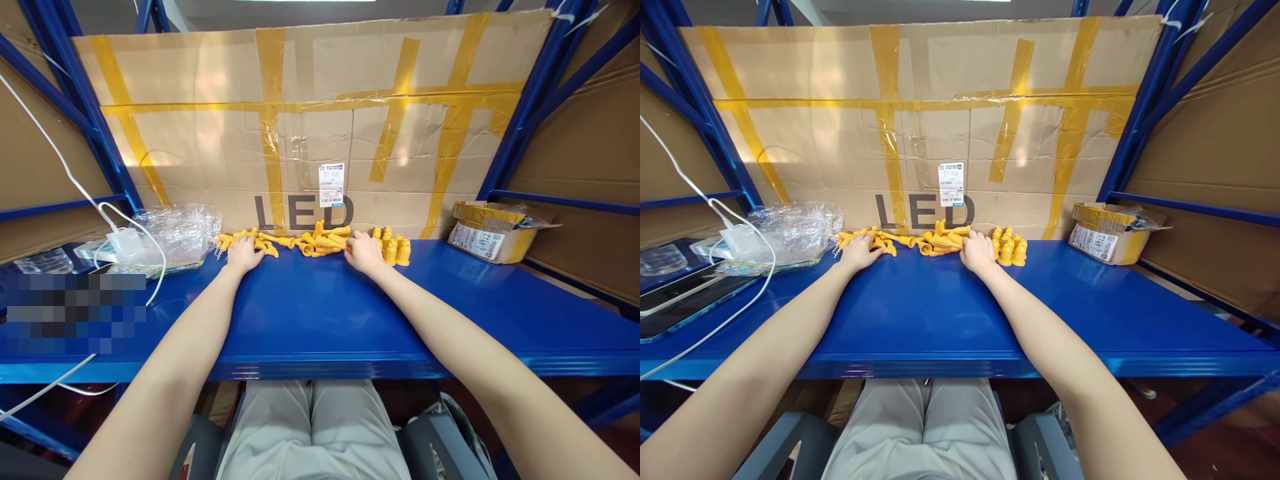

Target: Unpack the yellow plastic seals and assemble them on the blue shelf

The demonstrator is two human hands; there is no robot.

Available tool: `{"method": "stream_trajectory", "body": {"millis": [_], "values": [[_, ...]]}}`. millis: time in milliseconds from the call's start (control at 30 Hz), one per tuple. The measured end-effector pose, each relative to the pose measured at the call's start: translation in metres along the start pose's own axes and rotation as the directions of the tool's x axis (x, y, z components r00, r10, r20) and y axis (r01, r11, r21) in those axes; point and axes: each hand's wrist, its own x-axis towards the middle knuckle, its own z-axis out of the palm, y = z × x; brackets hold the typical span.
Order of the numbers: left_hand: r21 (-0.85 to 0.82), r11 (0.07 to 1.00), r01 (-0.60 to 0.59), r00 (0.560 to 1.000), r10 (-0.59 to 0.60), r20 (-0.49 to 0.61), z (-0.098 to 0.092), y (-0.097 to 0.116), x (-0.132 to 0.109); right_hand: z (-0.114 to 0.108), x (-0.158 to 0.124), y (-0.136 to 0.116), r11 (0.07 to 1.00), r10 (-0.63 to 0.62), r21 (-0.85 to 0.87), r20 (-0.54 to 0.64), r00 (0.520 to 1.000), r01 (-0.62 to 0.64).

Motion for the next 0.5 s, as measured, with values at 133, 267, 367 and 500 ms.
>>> {"method": "stream_trajectory", "body": {"millis": [133,267,367,500], "values": [[-0.107,0.975,-0.195,0.972,0.178,-0.151,-0.013,0.018,-0.003,-0.006,0.001,0.002,0.984,0.004,0.176,-0.181,0.983,0.028],[-0.275,0.861,-0.429,0.898,0.373,-0.232,-0.029,0.055,-0.017,-0.015,0.002,-0.005,0.822,0.151,0.57,-0.204,0.967,-0.008],[-0.468,0.752,-0.464,0.883,0.435,-0.176,-0.038,0.086,-0.033,-0.023,-0.001,-0.014,0.508,0.197,0.86,-0.059,0.979,-0.05],[-0.7,0.602,-0.384,0.877,0.474,-0.074,-0.04,0.114,-0.05,-0.031,-0.006,-0.028,0.053,0.087,0.993,0.104,0.991,-0.109]]}}
